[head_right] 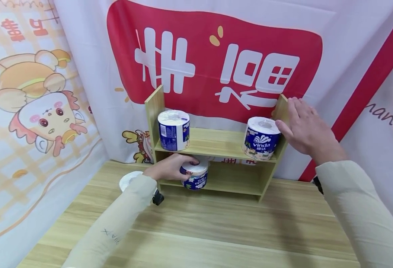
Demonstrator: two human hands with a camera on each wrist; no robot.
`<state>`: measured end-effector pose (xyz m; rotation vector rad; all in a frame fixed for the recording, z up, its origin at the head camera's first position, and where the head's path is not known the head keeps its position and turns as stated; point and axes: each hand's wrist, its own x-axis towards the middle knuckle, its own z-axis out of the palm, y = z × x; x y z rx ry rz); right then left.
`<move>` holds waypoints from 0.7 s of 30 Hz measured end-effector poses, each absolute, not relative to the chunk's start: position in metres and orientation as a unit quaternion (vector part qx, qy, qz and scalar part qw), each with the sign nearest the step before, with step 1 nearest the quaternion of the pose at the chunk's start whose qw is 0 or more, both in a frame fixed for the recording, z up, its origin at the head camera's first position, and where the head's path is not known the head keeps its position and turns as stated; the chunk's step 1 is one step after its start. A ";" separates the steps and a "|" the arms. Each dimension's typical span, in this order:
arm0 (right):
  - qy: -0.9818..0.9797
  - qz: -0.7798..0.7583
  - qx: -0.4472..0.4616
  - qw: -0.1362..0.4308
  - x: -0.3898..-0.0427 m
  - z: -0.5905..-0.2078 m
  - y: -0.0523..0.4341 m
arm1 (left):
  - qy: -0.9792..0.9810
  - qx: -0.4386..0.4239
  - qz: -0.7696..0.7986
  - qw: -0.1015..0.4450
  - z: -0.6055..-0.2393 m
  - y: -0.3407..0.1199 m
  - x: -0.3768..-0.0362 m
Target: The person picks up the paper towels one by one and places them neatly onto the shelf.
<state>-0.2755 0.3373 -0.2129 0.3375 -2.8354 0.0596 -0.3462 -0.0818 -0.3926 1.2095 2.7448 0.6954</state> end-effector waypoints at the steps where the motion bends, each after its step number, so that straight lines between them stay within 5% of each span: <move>1: -0.982 0.020 0.118 0.144 -0.276 -0.213 0.337 | 0.890 0.396 0.225 0.029 -0.391 -0.083 -0.345; 21: -0.981 0.015 0.122 0.148 -0.275 -0.213 0.336 | 0.876 0.410 0.243 0.073 -0.362 -0.107 -0.306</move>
